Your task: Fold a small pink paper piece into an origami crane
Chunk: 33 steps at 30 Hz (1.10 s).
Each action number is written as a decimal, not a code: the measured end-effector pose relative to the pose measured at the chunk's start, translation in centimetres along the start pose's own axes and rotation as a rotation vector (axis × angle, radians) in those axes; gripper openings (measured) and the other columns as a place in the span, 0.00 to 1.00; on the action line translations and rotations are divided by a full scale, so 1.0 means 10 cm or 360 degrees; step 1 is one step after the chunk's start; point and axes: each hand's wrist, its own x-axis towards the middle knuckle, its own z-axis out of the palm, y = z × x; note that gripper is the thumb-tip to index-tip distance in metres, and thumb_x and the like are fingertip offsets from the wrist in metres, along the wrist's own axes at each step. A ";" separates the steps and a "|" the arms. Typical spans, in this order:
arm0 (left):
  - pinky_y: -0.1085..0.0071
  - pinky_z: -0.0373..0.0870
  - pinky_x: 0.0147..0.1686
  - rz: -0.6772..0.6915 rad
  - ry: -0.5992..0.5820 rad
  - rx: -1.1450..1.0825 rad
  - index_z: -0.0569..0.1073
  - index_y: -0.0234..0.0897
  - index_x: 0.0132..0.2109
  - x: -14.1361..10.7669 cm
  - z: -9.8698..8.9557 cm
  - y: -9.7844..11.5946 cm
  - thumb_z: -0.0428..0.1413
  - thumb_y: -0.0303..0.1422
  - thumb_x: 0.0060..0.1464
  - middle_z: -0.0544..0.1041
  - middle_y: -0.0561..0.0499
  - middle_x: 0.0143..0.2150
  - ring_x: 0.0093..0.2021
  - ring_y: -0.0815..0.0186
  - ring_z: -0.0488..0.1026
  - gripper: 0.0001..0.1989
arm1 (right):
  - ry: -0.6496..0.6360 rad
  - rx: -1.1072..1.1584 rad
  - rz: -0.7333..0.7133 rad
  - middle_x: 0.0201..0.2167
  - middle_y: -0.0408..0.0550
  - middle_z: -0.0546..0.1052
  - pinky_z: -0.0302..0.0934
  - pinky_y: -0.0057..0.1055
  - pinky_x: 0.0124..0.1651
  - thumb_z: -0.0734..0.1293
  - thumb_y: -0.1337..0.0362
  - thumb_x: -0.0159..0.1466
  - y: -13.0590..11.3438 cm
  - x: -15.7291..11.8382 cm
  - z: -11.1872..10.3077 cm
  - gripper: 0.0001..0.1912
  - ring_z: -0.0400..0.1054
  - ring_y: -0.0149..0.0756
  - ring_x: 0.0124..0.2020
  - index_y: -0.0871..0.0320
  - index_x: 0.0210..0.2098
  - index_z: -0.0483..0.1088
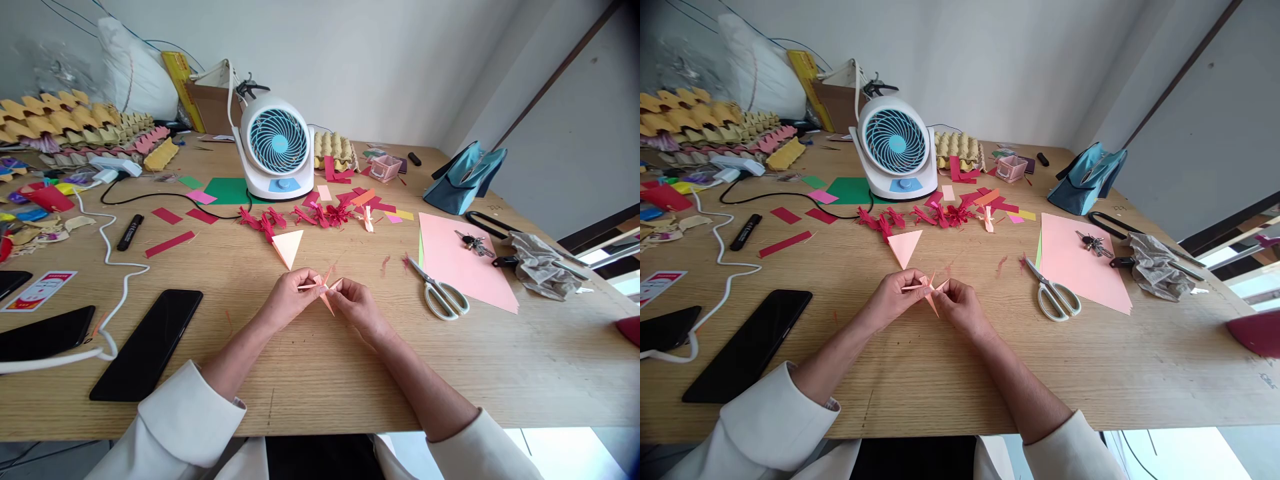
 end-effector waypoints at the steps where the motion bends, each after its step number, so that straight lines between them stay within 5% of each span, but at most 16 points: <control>1: 0.74 0.68 0.35 -0.0005 -0.0004 -0.0005 0.73 0.33 0.34 0.00 0.00 0.00 0.61 0.39 0.51 0.73 0.52 0.31 0.33 0.68 0.71 0.12 | -0.0010 0.0015 -0.0002 0.18 0.37 0.62 0.42 0.27 0.24 0.70 0.44 0.54 0.01 0.00 0.00 0.23 0.49 0.25 0.20 0.58 0.25 0.65; 7: 0.74 0.68 0.35 -0.0033 -0.0045 -0.0104 0.71 0.33 0.33 0.00 0.00 0.02 0.62 0.40 0.50 0.72 0.53 0.31 0.33 0.69 0.71 0.14 | -0.0037 0.0023 -0.0046 0.18 0.37 0.63 0.44 0.27 0.25 0.70 0.45 0.55 -0.02 -0.01 0.00 0.22 0.50 0.25 0.20 0.58 0.25 0.64; 17: 0.73 0.70 0.34 -0.0372 -0.0030 -0.0329 0.67 0.35 0.32 -0.02 0.04 -0.01 0.64 0.43 0.45 0.73 0.55 0.31 0.34 0.68 0.73 0.18 | 0.0035 -0.0017 -0.0103 0.19 0.38 0.64 0.46 0.27 0.25 0.70 0.47 0.56 0.00 -0.02 0.02 0.20 0.52 0.26 0.21 0.57 0.25 0.64; 33: 0.75 0.67 0.33 -0.0106 0.0036 -0.0108 0.67 0.35 0.29 0.00 0.05 -0.09 0.60 0.37 0.50 0.72 0.55 0.27 0.30 0.70 0.72 0.12 | -0.0019 0.0111 -0.0108 0.24 0.45 0.71 0.57 0.30 0.34 0.64 0.47 0.63 0.06 0.00 -0.03 0.21 0.62 0.33 0.27 0.57 0.25 0.71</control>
